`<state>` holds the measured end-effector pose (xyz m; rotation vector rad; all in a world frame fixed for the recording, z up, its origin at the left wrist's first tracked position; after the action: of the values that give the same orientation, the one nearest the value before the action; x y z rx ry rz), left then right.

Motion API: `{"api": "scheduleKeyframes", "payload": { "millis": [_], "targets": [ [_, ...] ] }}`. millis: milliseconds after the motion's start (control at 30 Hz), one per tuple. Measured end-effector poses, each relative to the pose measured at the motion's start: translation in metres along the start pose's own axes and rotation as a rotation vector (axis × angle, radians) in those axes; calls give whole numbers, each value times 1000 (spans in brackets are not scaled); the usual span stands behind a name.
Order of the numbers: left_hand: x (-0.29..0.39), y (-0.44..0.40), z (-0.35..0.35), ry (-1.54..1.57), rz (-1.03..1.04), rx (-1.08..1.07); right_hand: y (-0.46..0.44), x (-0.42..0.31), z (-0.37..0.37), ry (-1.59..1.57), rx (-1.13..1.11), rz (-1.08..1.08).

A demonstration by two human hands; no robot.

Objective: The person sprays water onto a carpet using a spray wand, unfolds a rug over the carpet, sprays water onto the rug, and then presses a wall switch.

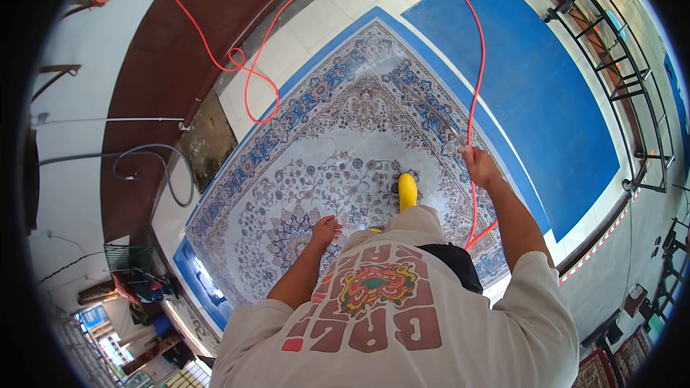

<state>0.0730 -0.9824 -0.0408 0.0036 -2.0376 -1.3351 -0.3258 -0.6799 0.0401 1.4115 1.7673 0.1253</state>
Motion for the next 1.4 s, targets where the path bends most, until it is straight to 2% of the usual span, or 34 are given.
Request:
{"api": "scheduleKeyframes", "payload": {
  "millis": [200,267,333,400,500,667,800,900,967,1033,1067,1100,1167,1200,1267,1333,1400],
  "targets": [
    [-42,26,-5,60,-24,53,-31,-33,-8,-36,56,-97],
    [-57,32,2,72,-17,21,-15,-28,-14,-22,109,-106],
    [-70,39,4,82,-28,34,9,-31,-17,-92,63,-66],
    [-83,46,9,94,-12,16,36,-11,-13,-29,137,-136],
    [-108,56,20,134,5,25,98,34,-2,-61,83,-88],
    [-171,69,50,96,50,-58,236,150,28,-19,30,-19],
    [-262,102,66,126,28,-58,378,252,56,10,-23,173],
    [-318,140,77,121,-57,-94,464,314,65,-94,-98,342],
    [-381,135,83,-28,36,-193,484,349,60,-135,-111,410],
    [-400,148,90,-1297,827,-451,486,359,44,18,-54,306],
    [-405,158,91,-1315,777,-478,481,356,35,112,-24,237],
    [-444,134,82,-980,476,-461,475,350,25,139,25,212],
    [-454,135,83,-408,-17,-289,461,332,7,129,65,188],
    [-415,154,89,-169,-214,-149,452,324,-3,97,54,191],
    [-389,143,103,-100,-94,-140,440,307,-23,81,112,117],
    [-348,152,124,-49,47,-9,429,314,-36,5,129,59],
    [-324,149,155,47,89,-30,437,311,-50,20,136,-8]
  ]
}}
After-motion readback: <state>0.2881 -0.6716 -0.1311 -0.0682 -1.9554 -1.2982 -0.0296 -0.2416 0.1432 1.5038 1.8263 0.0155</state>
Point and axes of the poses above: each hand's wrist, its own y-axis away from the middle knuckle, its own z-axis out of the palm, x = y × z, the point moved 4 cm from there along -y, towards the middle knuckle, and after that the axes turned 7 degrees about z, right-handed, at the moved point
